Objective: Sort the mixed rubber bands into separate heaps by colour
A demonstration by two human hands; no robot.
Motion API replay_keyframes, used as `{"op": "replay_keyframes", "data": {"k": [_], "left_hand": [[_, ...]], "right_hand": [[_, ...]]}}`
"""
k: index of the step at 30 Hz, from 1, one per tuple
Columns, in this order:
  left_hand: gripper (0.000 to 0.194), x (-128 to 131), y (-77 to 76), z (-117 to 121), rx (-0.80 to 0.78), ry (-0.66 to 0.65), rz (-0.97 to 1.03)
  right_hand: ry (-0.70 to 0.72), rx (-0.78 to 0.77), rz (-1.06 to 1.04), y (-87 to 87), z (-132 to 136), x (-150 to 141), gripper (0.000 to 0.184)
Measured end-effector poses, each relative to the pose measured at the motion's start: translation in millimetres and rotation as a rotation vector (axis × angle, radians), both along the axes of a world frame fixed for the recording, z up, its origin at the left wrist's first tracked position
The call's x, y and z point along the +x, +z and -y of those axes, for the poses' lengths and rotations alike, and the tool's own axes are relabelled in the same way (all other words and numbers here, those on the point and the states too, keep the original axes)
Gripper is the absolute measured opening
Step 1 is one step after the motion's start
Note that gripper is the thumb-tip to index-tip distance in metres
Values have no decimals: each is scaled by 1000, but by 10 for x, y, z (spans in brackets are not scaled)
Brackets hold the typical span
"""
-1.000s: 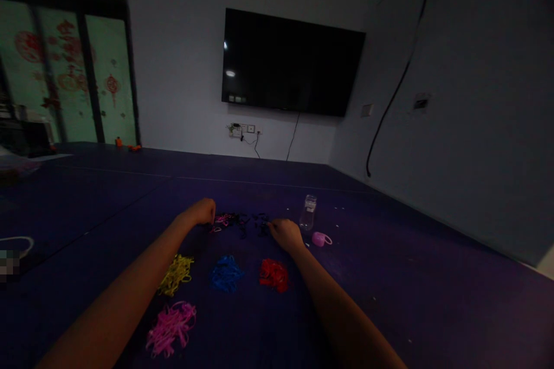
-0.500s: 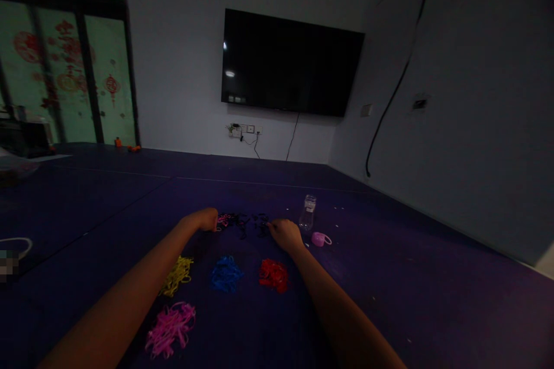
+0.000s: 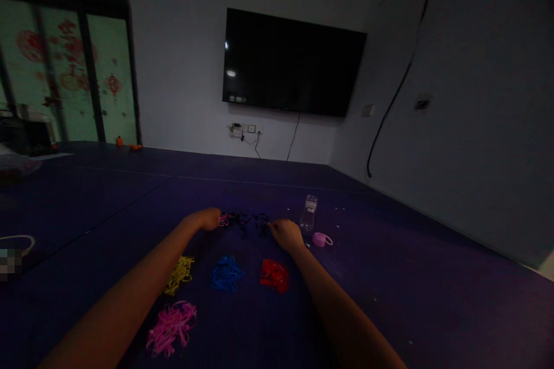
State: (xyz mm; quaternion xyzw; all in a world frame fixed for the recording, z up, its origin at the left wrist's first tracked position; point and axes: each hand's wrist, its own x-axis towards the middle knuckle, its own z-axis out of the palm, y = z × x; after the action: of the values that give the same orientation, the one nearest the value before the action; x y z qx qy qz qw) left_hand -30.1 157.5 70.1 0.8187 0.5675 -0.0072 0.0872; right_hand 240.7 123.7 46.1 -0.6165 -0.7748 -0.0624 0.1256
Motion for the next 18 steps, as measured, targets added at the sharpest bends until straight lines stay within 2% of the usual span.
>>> {"op": "replay_keyframes", "data": {"k": [9, 18], "left_hand": [[20, -23, 110, -102, 257, 35, 64], [21, 5, -92, -102, 226, 20, 7]], "right_hand": [[2, 10, 2, -6, -10, 7, 38], [14, 20, -9, -15, -19, 14, 37]]}}
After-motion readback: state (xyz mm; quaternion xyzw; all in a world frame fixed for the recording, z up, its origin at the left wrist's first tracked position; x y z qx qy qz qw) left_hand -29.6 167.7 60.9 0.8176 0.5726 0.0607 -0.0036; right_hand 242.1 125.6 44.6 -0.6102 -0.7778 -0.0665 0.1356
